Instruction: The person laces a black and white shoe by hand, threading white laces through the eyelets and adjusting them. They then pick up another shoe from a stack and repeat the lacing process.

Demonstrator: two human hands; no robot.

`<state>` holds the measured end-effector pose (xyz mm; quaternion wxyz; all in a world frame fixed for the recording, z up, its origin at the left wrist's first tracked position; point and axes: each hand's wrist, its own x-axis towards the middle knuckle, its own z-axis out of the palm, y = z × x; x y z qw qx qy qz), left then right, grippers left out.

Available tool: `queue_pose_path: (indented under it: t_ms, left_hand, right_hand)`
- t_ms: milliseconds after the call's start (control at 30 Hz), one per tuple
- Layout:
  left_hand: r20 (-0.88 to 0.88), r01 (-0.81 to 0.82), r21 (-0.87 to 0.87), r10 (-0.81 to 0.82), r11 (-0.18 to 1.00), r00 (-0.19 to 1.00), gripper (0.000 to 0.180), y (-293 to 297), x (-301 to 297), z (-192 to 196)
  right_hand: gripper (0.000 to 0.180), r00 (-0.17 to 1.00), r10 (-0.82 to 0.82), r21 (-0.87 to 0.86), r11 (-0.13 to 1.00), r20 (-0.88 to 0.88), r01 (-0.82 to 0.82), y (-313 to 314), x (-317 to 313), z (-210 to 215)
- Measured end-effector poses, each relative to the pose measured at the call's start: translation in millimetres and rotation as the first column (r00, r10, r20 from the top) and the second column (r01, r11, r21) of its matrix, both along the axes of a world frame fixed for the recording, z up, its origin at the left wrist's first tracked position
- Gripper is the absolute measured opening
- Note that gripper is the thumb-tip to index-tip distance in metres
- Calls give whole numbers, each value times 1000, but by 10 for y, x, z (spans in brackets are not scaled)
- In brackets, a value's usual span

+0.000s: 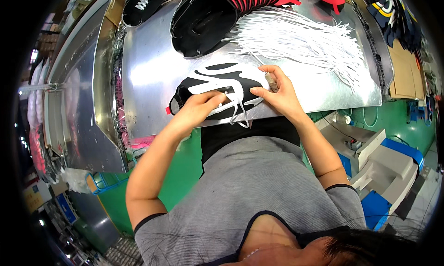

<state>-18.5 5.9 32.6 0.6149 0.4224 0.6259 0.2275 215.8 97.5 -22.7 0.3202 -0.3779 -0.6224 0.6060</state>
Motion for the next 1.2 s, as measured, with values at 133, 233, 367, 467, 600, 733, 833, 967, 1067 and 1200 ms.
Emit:
queue_pose_path:
  t_ms: [133, 233, 367, 467, 600, 733, 833, 967, 1067, 1200]
  left_hand:
    - [8, -98, -270, 104, 958, 995, 34, 154, 131, 132]
    - [122, -266, -116, 279, 957, 952, 17, 137, 129, -34]
    - [-171, -255, 166, 283, 952, 944, 20, 138, 53, -137]
    - [-15, -216, 176, 222, 960, 975, 15, 129, 69, -138]
    - [52, -231, 185, 225, 955, 973, 15, 242, 132, -81]
    - [-257, -186, 252, 251, 950, 933, 11, 297, 64, -100]
    - [-426, 55, 719, 376, 693, 823, 2, 172, -125, 68]
    - [-440, -53, 824, 696, 565, 568, 8, -185, -1166, 71]
    - [-596, -240, 762, 796, 602, 105, 15, -937, -2369, -24]
    - [-575, -79, 805, 805, 588, 145, 14, -644, -1874, -109]
  right_hand:
    - [55, 1000, 8, -6, 1000, 8, -8, -50, -54, 22]
    - [51, 999, -41, -80, 996, 36, 43, -47, -107, 49]
    - [48, 995, -93, -235, 967, 17, 95, -19, -73, -17]
    - [50, 1000, 3, -283, 959, 20, 3, 77, 10, -83]
    - [50, 982, 179, -261, 952, 56, -158, 252, -14, 19]
    - [50, 999, 44, -162, 986, 28, -39, 250, -63, 31]
    - [57, 994, -83, -140, 988, -72, 72, 166, -52, 15]
    - [57, 980, -145, -57, 989, -138, 138, 198, 52, -26]
    - [57, 987, -102, -104, 991, -124, 89, 192, 124, 14]
    - [52, 981, -164, -129, 980, -100, 151, 217, 204, -224]
